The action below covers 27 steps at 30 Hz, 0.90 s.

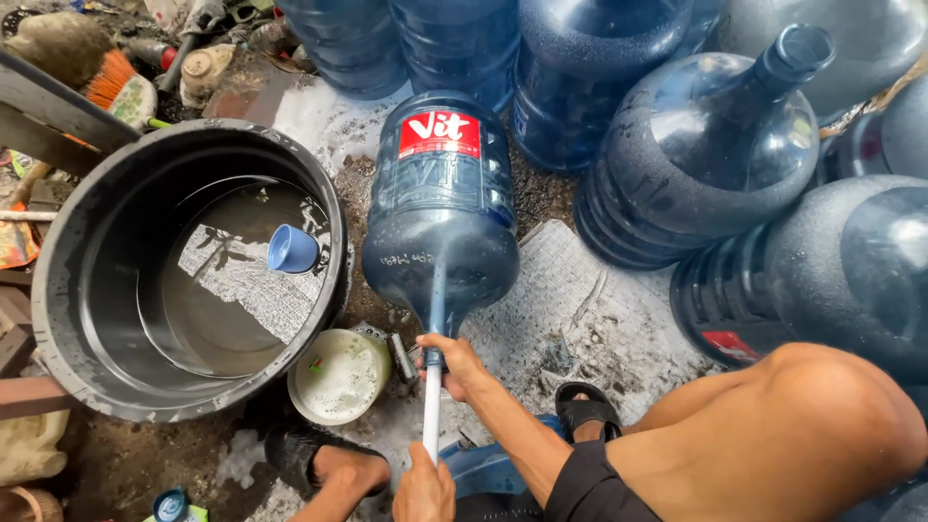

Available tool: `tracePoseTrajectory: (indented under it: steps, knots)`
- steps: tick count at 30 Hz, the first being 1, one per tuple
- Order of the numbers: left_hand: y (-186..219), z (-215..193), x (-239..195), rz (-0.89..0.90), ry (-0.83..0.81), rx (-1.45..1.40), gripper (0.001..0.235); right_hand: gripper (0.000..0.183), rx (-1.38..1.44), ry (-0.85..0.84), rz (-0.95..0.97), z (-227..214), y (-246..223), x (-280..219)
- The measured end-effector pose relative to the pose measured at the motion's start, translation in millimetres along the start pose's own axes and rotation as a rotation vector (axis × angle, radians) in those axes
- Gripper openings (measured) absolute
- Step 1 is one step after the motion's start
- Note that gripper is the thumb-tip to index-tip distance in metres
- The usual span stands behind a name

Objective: The person scrubs the interior of a large blue water jug using a long-handled brush. They repeatedly insert and rotate the brush inside the jug while sitting on the ground among other water jugs.

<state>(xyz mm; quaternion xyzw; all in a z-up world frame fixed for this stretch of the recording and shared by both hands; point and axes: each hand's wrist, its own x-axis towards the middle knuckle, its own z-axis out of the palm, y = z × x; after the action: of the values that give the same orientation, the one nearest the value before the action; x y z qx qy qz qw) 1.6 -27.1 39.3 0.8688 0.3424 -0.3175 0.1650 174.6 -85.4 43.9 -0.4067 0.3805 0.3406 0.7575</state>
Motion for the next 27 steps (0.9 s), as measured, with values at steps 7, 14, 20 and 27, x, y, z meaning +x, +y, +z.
tracePoseTrajectory:
  steps: [7,14,20,27]
  knots:
    - [54.1,-25.8,29.2,0.205,0.124,-0.317,0.034,0.014,0.065,-0.182,-0.032,-19.8,24.1,23.8]
    - [30.7,-28.2,-20.3,0.081,-0.088,-0.343,0.031,0.012,0.061,-0.209,-0.021,-19.3,16.2,25.3]
    - [82.1,-61.7,22.3,0.108,-0.027,-0.387,0.041,0.012,-0.079,-0.157,-0.102,-22.5,25.8,28.7]
    - [-28.5,17.2,26.1,0.628,-0.138,-0.301,0.006,0.015,0.034,-0.172,-0.023,-14.2,14.5,27.5]
